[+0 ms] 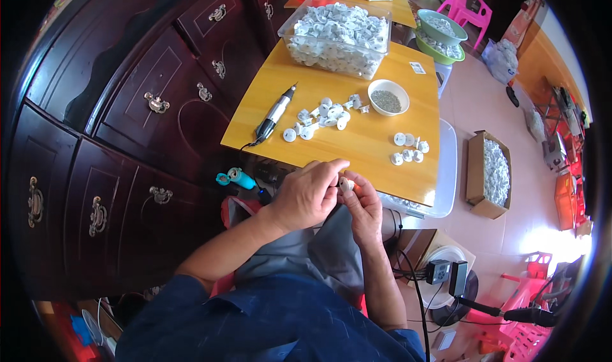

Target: Assemble small white plastic components using an electric screwdriver and glue.

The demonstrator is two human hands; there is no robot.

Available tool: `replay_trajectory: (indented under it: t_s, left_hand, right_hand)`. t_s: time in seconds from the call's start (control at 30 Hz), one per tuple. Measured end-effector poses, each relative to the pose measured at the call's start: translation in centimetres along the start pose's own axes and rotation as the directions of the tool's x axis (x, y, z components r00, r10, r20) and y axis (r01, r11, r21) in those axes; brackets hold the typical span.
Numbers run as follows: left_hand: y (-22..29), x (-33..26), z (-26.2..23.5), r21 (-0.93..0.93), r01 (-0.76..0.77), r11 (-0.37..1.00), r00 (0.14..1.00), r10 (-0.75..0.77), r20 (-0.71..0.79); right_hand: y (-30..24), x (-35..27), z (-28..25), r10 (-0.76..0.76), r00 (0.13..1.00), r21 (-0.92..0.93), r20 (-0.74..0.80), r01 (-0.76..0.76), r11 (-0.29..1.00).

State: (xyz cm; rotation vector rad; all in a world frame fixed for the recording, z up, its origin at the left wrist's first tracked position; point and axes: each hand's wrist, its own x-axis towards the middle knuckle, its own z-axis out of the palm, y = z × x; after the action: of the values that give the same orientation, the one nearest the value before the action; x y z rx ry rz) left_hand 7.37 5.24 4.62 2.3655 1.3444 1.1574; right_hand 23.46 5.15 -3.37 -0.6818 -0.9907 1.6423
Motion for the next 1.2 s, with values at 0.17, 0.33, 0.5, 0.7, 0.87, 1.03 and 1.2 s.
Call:
replay_trajectory:
  t_s: [0.17, 0.33, 0.5, 0.7, 0.87, 1.03, 1.2]
  left_hand:
    - [-0.1, 0.0, 1.7, 0.006, 0.018, 1.0, 0.998, -0.017, -0.063]
    - [-0.4, 0.1, 2.0, 0.052, -0.013, 0.999, 0.995, 0.018, -0.102]
    - [-0.4, 0.0, 1.9, 0.113, -0.058, 0.992, 0.992, 0.07, -0.107]
    - [-1.0, -1.1, 1.7, 0.039, -0.064, 0.997, 0.993, 0.068, -0.098]
    - [-1.5, -1.8, 1.8, 0.037, -0.048, 0.998, 0.999, 0.048, -0.002]
    - [-1.0, -2.2, 3.3, 0.005, -0.073, 0.997, 0.997, 0.073, -0.024]
    - [-1.5, -2.3, 3.0, -0.037, -0.039, 0.999, 0.992, 0.034, -0.121]
  right_hand:
    - [-0.4, -0.2, 0.4, -0.002, 1.0, -0.043, 0.0, 0.002, 0.999]
    - [0.1, -0.3, 0.3, -0.001, 1.0, 0.013, 0.013, 0.001, 1.0]
    - [-0.2, -0.6, 0.2, 0.02, 1.0, 0.04, -0.014, -0.019, 0.999]
    - [0.1, -0.9, 1.1, 0.076, 0.997, 0.081, -0.026, -0.074, 0.994]
    - [0.9, -1.0, 1.0, 0.083, 0.991, 0.127, -0.102, -0.07, 0.989]
    - [0.7, -0.8, 0.3, 0.132, 0.978, 0.195, -0.163, -0.099, 0.976]
    - [1.9, -0.7, 0.7, 0.2, 0.975, 0.456, -0.092, -0.138, 0.879]
